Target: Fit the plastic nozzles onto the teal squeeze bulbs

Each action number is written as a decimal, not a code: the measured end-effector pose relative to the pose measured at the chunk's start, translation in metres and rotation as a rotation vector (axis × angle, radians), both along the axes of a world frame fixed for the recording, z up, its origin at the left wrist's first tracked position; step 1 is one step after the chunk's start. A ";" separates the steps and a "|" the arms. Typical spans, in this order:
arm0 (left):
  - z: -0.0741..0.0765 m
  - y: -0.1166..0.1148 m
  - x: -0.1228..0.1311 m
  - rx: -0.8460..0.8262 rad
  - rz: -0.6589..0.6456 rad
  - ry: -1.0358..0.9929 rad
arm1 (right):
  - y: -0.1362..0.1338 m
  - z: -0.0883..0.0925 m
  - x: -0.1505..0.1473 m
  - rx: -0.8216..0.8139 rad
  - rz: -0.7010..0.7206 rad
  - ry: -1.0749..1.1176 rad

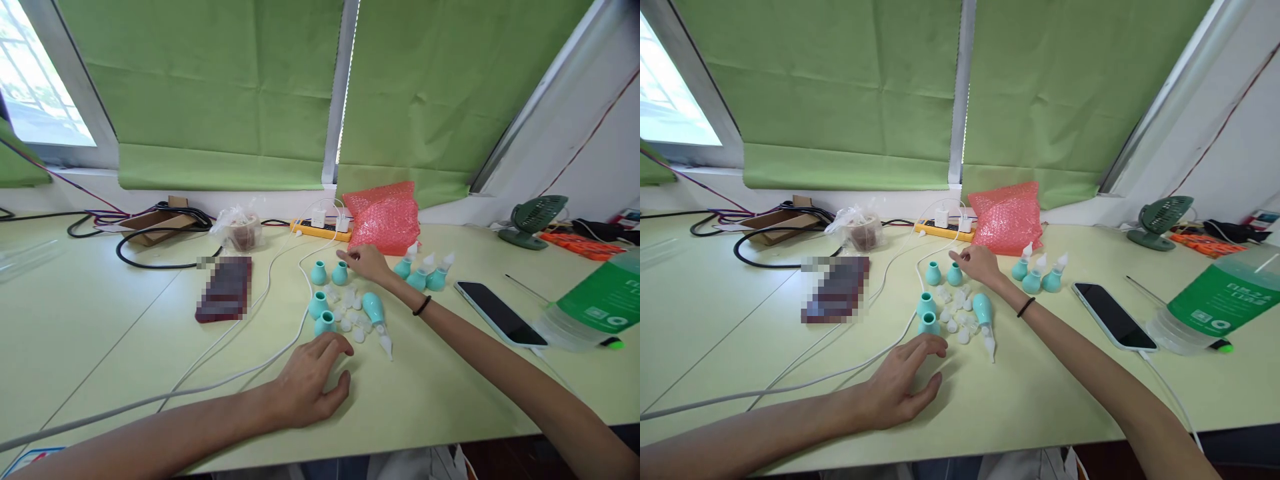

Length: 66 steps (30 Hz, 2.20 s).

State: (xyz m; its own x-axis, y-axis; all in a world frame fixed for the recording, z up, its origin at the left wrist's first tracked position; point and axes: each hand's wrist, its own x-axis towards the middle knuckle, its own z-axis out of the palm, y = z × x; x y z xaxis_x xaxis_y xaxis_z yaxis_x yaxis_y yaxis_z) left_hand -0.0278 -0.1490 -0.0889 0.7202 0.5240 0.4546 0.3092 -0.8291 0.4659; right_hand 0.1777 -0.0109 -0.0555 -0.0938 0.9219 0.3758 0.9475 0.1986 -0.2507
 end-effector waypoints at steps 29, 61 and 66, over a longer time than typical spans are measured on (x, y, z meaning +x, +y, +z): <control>0.002 0.001 -0.010 -0.184 -0.017 -0.179 | -0.151 -0.023 -0.047 0.529 0.779 0.322; 0.006 0.005 -0.004 -0.084 -0.051 -0.061 | -0.101 -0.031 -0.015 0.099 0.173 0.310; 0.006 0.004 0.000 -0.195 0.075 -0.034 | -0.104 -0.030 -0.015 0.292 0.240 0.270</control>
